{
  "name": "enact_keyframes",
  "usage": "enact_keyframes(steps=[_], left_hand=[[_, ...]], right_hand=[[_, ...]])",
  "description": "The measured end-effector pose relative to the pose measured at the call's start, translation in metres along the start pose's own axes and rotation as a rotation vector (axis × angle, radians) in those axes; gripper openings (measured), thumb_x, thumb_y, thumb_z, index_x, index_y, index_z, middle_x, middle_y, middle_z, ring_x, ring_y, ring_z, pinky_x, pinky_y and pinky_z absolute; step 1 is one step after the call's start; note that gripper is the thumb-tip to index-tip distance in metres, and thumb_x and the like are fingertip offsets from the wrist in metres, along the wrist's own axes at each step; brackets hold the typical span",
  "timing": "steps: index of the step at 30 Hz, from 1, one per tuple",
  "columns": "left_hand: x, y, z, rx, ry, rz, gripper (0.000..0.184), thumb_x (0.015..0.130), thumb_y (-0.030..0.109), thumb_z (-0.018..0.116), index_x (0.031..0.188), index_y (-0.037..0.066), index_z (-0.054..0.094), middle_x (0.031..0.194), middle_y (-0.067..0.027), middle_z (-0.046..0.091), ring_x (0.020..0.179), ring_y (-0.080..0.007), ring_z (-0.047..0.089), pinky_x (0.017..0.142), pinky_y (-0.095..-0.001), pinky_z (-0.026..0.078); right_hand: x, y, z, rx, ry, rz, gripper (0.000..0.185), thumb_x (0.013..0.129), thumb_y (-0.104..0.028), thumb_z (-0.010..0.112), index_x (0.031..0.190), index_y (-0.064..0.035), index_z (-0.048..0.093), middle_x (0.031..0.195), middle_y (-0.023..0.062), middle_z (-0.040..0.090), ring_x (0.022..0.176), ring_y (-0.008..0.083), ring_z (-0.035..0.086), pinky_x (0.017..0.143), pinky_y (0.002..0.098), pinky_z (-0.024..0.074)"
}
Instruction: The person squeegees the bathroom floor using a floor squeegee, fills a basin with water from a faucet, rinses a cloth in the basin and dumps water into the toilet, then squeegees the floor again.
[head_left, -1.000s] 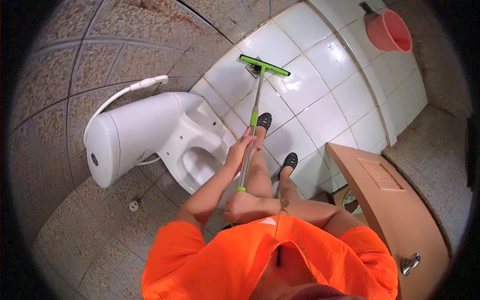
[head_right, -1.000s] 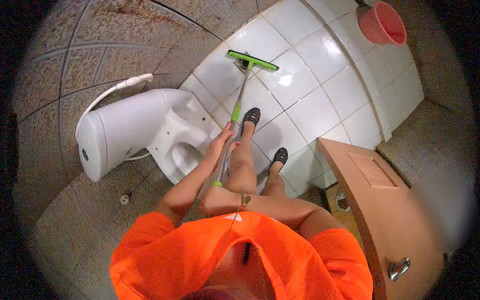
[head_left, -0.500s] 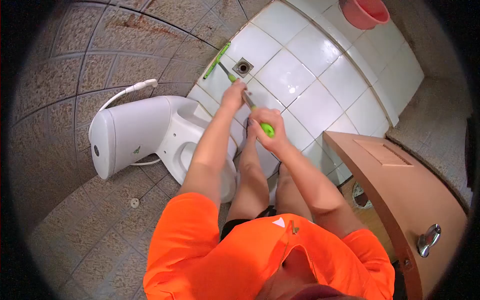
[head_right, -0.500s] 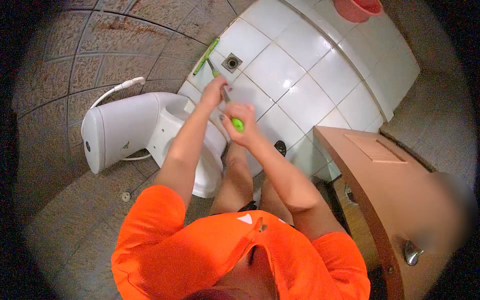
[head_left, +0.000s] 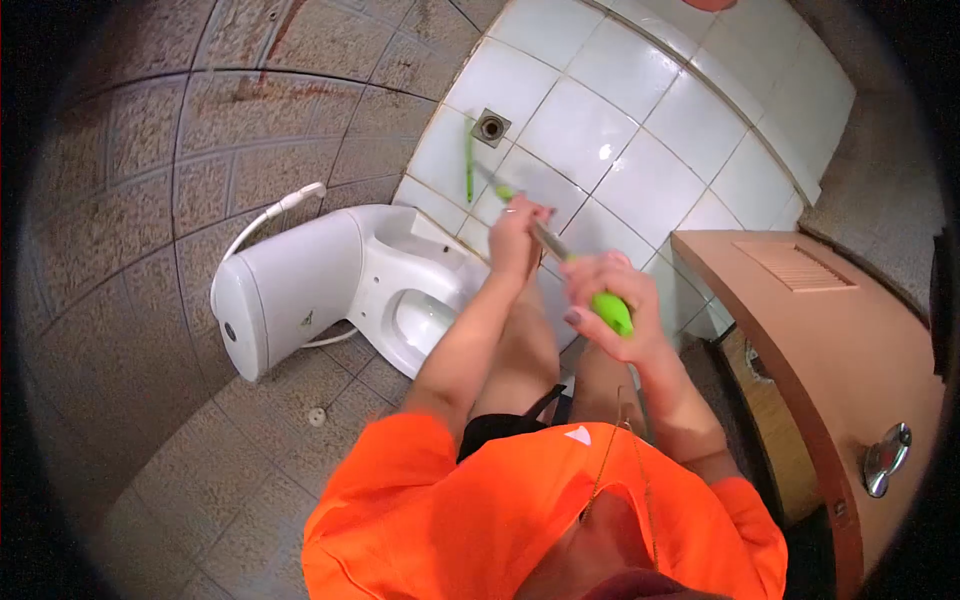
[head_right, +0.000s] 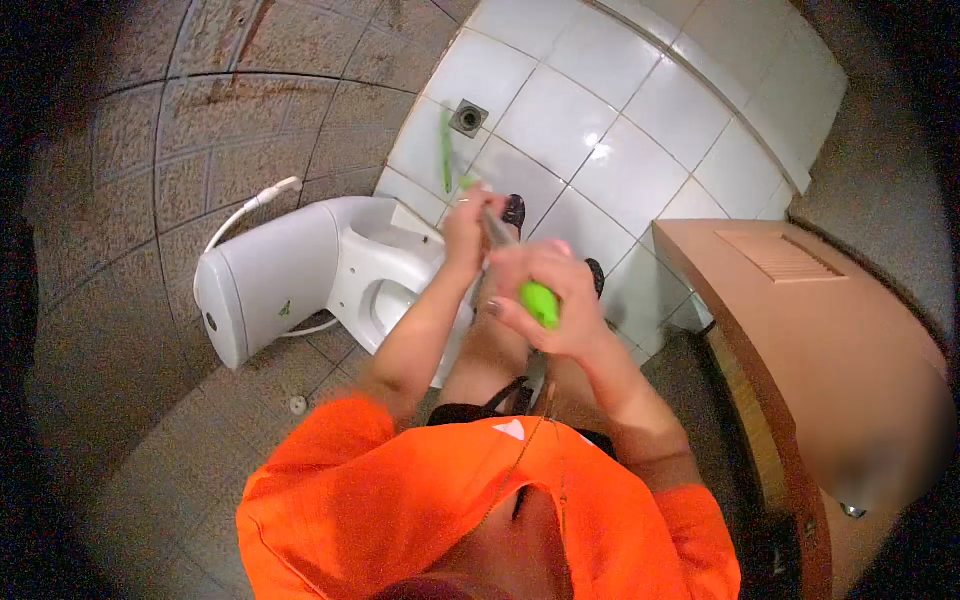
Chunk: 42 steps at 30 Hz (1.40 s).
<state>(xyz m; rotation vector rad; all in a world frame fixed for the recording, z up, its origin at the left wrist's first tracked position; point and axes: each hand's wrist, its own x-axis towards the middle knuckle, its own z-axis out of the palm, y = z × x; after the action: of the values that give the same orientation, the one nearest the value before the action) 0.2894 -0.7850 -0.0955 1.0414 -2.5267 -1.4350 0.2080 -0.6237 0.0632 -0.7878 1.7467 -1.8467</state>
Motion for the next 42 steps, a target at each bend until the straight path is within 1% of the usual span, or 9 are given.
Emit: enact_keyframes(steps=[6,8,10,13,25,34,36,37,42], left_hand=[[0.003,-0.118,-0.039,-1.163,0.3,-0.483,0.01,0.08,0.011,0.066,0.083,0.003,0.06,0.075,-0.0132,0.059,0.07,-0.0257,0.058,0.064,-0.0329,0.047],[-0.004,-0.107,-0.033,0.005,0.25,-0.114,0.009,0.083,0.012,0.063,0.083,0.004,0.06,0.078,-0.0129,0.06,0.071,-0.0264,0.058,0.065,-0.035,0.047],[0.018,-0.116,-0.002,-0.337,0.305,-0.228,0.015,0.084,0.018,0.062,0.081,0.004,0.058,0.078,-0.0153,0.061,0.072,-0.0305,0.058,0.066,-0.0381,0.046],[0.043,-0.026,0.012,0.202,0.084,-0.166,0.024,0.085,0.026,0.061,0.082,0.003,0.057,0.087,-0.0203,0.061,0.082,-0.0371,0.059,0.072,-0.043,0.046],[0.05,0.053,0.049,0.247,-0.059,0.04,0.032,0.083,0.032,0.063,0.077,0.001,0.058,0.078,-0.0228,0.06,0.084,-0.0443,0.055,0.077,-0.0466,0.046],[-0.013,-0.063,-0.033,0.046,0.156,-0.297,0.015,0.08,0.017,0.061,0.078,0.003,0.059,0.077,-0.0109,0.057,0.071,-0.0234,0.055,0.071,-0.0323,0.044],[-0.004,-0.076,-0.023,-0.139,0.216,-0.282,0.014,0.083,0.016,0.053,0.078,0.003,0.058,0.081,-0.0092,0.059,0.077,-0.0181,0.054,0.072,-0.0302,0.043],[0.009,-0.082,-0.004,-0.781,0.237,-0.581,0.016,0.085,0.017,0.047,0.079,0.005,0.057,0.087,-0.0085,0.06,0.082,-0.0153,0.052,0.076,-0.0294,0.043],[0.029,-0.001,0.028,0.222,0.021,-0.107,0.025,0.086,0.028,0.056,0.078,0.004,0.056,0.09,-0.0171,0.06,0.086,-0.032,0.055,0.079,-0.0346,0.044]], right_hand=[[0.05,0.07,0.069,0.089,-0.354,0.003,0.012,0.074,-0.014,0.064,0.068,-0.0062,0.057,0.072,0.0059,0.062,0.074,0.0208,0.06,0.077,0.0349,0.0364],[0.053,0.091,0.067,0.056,-0.301,-0.02,0.013,0.075,-0.014,0.062,0.067,-0.0059,0.056,0.07,0.0057,0.061,0.071,0.0196,0.059,0.075,0.0339,0.037],[0.054,0.099,0.049,0.046,-0.189,0.024,0.016,0.075,-0.014,0.06,0.063,-0.0056,0.054,0.066,0.0057,0.059,0.067,0.0181,0.056,0.071,0.0317,0.0381],[0.061,0.079,0.003,0.232,0.005,0.136,0.02,0.073,-0.011,0.057,0.056,-0.0053,0.047,0.062,0.0073,0.056,0.064,0.019,0.054,0.064,0.0316,0.0399],[0.042,0.014,-0.056,0.19,0.221,0.114,0.017,0.072,-0.004,0.05,0.056,-0.0042,0.044,0.057,0.0073,0.05,0.058,0.0202,0.051,0.065,0.0333,0.0401],[0.045,0.08,0.053,0.112,-0.205,-0.022,0.011,0.069,-0.014,0.058,0.064,-0.0079,0.051,0.064,0.0046,0.053,0.061,0.0219,0.05,0.07,0.0346,0.0325],[0.045,0.084,0.053,0.041,-0.258,-0.006,0.009,0.073,-0.007,0.057,0.064,-0.0044,0.055,0.069,0.0066,0.059,0.056,0.0202,0.051,0.074,0.0322,0.0358],[0.042,0.091,0.042,0.176,-0.134,0.088,0.013,0.074,-0.01,0.058,0.063,-0.0044,0.055,0.066,0.006,0.058,0.054,0.0184,0.048,0.074,0.0301,0.0351],[0.067,0.022,-0.025,0.001,-0.072,0.163,0.024,0.074,-0.016,0.056,0.054,-0.008,0.045,0.062,0.0068,0.059,0.056,0.0168,0.052,0.071,0.0332,0.0328]])
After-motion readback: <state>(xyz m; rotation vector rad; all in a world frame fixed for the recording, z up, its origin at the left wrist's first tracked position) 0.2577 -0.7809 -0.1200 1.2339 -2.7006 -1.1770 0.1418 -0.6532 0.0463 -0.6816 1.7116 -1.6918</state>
